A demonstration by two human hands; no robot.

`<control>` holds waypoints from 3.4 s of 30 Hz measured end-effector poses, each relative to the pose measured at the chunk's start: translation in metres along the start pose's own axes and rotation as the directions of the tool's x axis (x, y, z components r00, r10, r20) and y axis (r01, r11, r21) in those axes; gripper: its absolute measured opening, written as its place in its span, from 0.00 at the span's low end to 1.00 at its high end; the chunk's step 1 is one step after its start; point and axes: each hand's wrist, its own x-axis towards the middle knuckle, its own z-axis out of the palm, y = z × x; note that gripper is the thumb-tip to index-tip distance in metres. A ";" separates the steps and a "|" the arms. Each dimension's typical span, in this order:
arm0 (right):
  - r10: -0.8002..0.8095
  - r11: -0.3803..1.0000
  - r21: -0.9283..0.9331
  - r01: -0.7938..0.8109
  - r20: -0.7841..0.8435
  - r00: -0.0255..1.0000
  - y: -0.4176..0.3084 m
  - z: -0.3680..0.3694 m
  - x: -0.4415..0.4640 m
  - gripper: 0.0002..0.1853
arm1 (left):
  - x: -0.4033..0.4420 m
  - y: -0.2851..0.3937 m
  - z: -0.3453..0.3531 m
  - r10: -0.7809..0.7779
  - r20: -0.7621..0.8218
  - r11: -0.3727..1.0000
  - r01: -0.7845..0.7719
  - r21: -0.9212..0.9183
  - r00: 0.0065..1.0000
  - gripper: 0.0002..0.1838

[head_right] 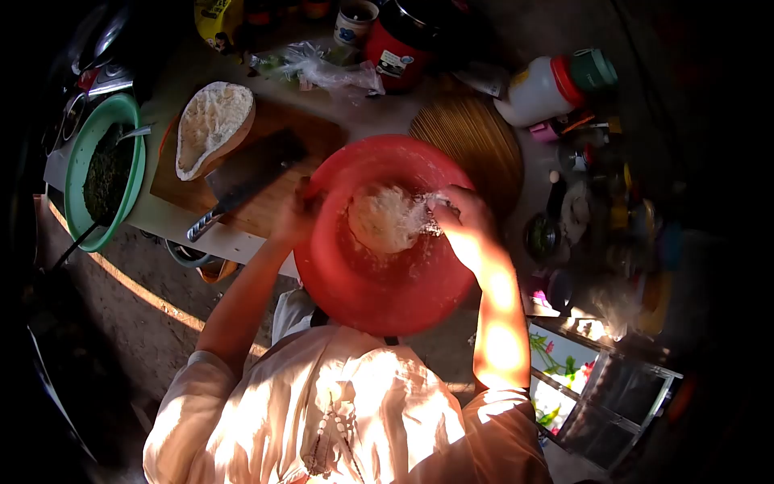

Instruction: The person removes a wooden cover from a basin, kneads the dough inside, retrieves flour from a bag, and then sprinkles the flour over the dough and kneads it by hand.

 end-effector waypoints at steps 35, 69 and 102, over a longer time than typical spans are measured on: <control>-0.461 0.804 -0.441 0.399 -0.037 0.887 0.081 0.150 0.004 0.23 | 0.008 0.047 -0.005 -0.102 -0.015 0.901 0.099 0.422 0.995 0.23; -0.467 0.669 -0.626 0.399 0.063 0.882 0.101 0.176 0.018 0.23 | 0.006 0.041 0.000 -0.033 0.014 0.939 0.026 0.344 0.999 0.28; -0.423 0.726 -0.529 0.438 0.159 0.892 0.121 0.188 0.076 0.23 | 0.000 0.048 0.007 -0.018 0.046 0.957 0.004 0.289 0.999 0.19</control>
